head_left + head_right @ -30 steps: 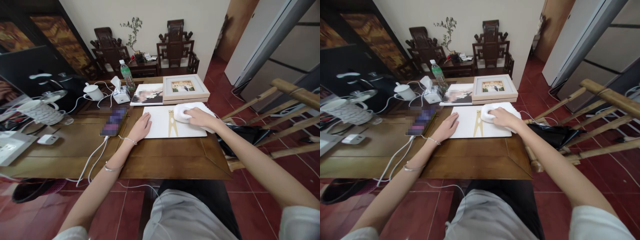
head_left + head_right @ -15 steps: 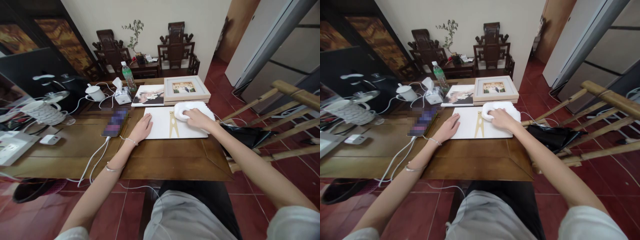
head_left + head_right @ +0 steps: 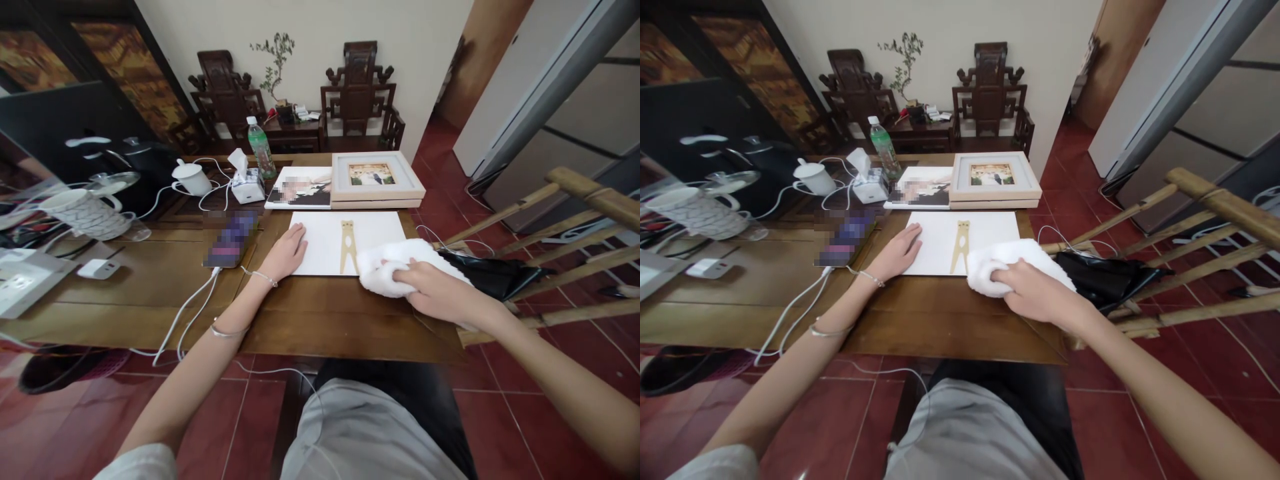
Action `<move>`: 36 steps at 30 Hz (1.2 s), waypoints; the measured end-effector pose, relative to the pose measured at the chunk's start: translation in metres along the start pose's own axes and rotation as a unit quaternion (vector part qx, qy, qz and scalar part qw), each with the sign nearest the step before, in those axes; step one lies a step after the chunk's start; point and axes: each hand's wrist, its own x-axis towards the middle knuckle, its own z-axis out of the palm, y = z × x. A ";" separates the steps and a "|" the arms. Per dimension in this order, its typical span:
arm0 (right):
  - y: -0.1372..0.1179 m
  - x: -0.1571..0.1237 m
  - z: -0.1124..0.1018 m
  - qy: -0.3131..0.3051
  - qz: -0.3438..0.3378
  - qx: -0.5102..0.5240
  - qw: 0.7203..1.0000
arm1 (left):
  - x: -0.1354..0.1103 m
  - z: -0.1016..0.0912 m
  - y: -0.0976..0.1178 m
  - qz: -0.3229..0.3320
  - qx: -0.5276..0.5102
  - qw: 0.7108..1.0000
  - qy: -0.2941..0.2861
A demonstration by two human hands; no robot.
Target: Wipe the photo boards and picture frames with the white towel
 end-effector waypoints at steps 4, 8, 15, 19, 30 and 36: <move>0.023 0.032 -0.006 0.037 0.032 0.041 0.998 | 0.000 0.001 -0.001 0.005 -0.001 1.000 0.006; 0.043 0.076 -0.009 0.097 0.067 0.105 0.988 | 0.001 0.001 -0.002 0.008 0.002 1.000 0.005; 0.013 0.139 -0.004 0.180 0.141 0.194 0.954 | 0.001 -0.001 -0.001 0.009 0.002 1.000 0.000; -0.012 0.140 0.010 0.136 0.086 0.115 0.980 | 0.001 0.000 -0.002 0.006 0.001 1.000 -0.004; -0.064 0.042 0.025 0.022 -0.060 0.110 0.992 | 0.000 0.001 0.000 0.008 -0.002 1.000 0.008; -0.051 0.065 0.020 0.020 -0.048 0.106 0.993 | 0.000 0.000 -0.001 0.005 -0.008 1.000 0.002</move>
